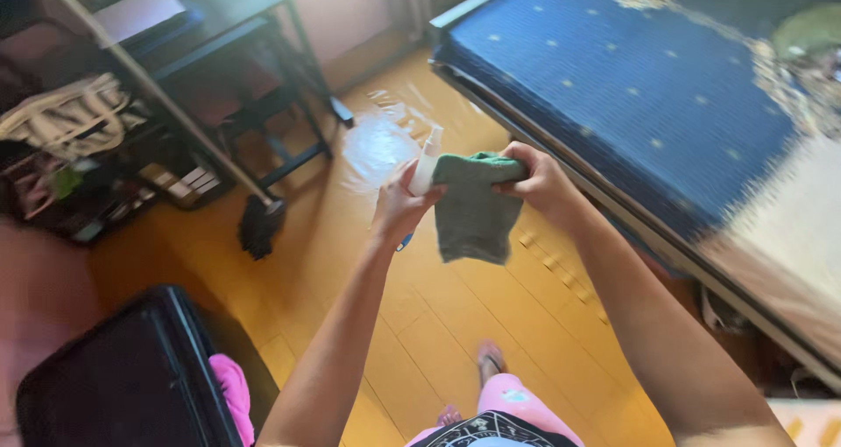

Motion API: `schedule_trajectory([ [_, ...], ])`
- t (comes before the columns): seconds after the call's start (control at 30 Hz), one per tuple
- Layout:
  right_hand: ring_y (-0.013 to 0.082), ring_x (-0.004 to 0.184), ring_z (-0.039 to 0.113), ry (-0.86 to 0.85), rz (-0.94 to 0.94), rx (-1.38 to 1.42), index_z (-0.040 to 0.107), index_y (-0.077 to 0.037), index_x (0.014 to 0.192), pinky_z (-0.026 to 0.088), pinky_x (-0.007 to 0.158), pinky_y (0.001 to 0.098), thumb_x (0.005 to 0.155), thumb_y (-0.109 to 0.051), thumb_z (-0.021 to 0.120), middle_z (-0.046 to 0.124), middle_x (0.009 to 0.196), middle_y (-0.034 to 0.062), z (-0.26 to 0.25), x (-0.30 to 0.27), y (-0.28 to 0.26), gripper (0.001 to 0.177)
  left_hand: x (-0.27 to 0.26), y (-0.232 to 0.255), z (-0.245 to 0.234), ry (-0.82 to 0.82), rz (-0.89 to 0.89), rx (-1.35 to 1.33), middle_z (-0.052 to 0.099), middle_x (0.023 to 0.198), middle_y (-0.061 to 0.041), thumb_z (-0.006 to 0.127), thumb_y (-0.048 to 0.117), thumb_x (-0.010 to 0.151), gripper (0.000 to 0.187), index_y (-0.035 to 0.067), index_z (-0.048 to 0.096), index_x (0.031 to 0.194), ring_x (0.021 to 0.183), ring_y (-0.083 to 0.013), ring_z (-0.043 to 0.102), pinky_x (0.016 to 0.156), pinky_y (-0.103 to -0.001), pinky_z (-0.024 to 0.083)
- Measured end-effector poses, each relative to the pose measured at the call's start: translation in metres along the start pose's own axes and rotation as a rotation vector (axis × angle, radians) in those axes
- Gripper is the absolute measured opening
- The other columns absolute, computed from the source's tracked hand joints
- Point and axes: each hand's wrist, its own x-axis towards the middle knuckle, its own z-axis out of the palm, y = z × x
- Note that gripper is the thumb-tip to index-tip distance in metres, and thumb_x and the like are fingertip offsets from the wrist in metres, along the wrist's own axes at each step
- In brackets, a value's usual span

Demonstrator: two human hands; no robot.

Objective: The person mops the wooden floor of a bedroom using a white-handled mop, moving around furniture and a bed. They then pick up a spray bottle and a cloth to wipe down a small shelf containing plush toys and figurines.

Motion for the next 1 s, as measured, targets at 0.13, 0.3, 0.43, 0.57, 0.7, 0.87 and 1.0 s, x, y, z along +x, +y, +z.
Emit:
schedule_trajectory([
  [0.13, 0.0147, 0.101, 0.059, -0.112, -0.041, -0.025, 0.062, -0.008, 0.124, 0.051, 0.09, 0.0307, 0.074, 0.011, 0.075, 0.062, 0.105, 0.004, 0.029, 0.061, -0.006, 0.054, 0.021, -0.037, -0.024, 0.041, 0.004, -0.166, 0.073, 0.116, 0.0, 0.092, 0.021, 0.074, 0.067, 0.012, 0.066, 0.135, 0.101, -0.008, 0.064, 0.088, -0.026, 0.054],
  [0.3, 0.018, 0.117, 0.062, -0.376, -0.139, 0.175, 0.048, -0.011, 0.147, 0.049, 0.105, 0.0329, 0.07, 0.014, 0.071, 0.065, 0.121, 0.0063, 0.059, 0.132, -0.03, 0.084, 0.057, -0.072, -0.058, -0.059, -0.113, -0.548, 0.069, 0.117, 0.003, 0.09, 0.016, 0.073, 0.081, 0.016, 0.055, 0.146, 0.1, -0.0076, 0.064, 0.082, -0.026, 0.053],
  [0.43, 0.0254, 0.119, 0.065, -0.355, -0.019, 0.639, 0.04, -0.013, 0.152, 0.051, 0.105, 0.0412, 0.074, 0.003, 0.075, 0.068, 0.128, 0.0125, 0.074, 0.204, -0.033, 0.087, 0.091, -0.06, -0.088, -0.042, -0.325, -0.478, 0.07, 0.107, 0.003, 0.087, 0.014, 0.074, 0.067, 0.013, 0.061, 0.135, 0.084, -0.0098, 0.063, 0.068, -0.026, 0.052],
  [0.57, 0.0231, 0.123, 0.065, -0.362, 0.109, 0.651, 0.041, -0.006, 0.154, 0.051, 0.106, 0.0403, 0.087, -0.01, 0.075, 0.066, 0.134, 0.012, 0.095, 0.263, 0.003, 0.075, 0.125, -0.056, -0.113, 0.257, -0.352, -0.469, 0.07, 0.1, 0.002, 0.08, 0.027, 0.082, 0.048, 0.012, 0.068, 0.126, 0.078, -0.0086, 0.062, 0.06, -0.027, 0.05],
  [0.7, 0.0188, 0.117, 0.066, -0.569, 0.265, 0.515, 0.047, -0.003, 0.15, 0.056, 0.099, 0.039, 0.082, -0.006, 0.077, 0.066, 0.129, 0.0085, 0.118, 0.296, 0.042, 0.074, 0.146, -0.077, -0.138, 0.483, -0.442, -0.337, 0.072, 0.094, 0.002, 0.077, 0.038, 0.085, 0.043, 0.009, 0.069, 0.117, 0.075, -0.0086, 0.064, 0.058, -0.028, 0.051],
  [0.87, 0.0191, 0.11, 0.067, -0.466, 0.152, 0.605, 0.04, -0.01, 0.155, 0.055, 0.093, 0.0341, 0.085, -0.002, 0.073, 0.067, 0.124, 0.0115, 0.17, 0.343, 0.058, 0.078, 0.138, -0.129, -0.174, 0.459, -0.494, -0.431, 0.062, 0.092, -0.002, 0.083, 0.033, 0.088, 0.048, 0.005, 0.064, 0.121, 0.076, -0.0155, 0.06, 0.06, -0.03, 0.051],
  [1.0, 0.0176, 0.107, 0.063, -0.486, 0.173, 0.606, 0.042, -0.015, 0.159, 0.052, 0.093, 0.0323, 0.091, -0.004, 0.069, 0.065, 0.12, 0.0118, 0.209, 0.377, 0.054, 0.075, 0.142, -0.157, -0.193, 0.637, -0.405, -0.462, 0.067, 0.098, 0.001, 0.085, 0.018, 0.077, 0.055, 0.012, 0.06, 0.126, 0.084, -0.0119, 0.064, 0.063, -0.028, 0.053],
])
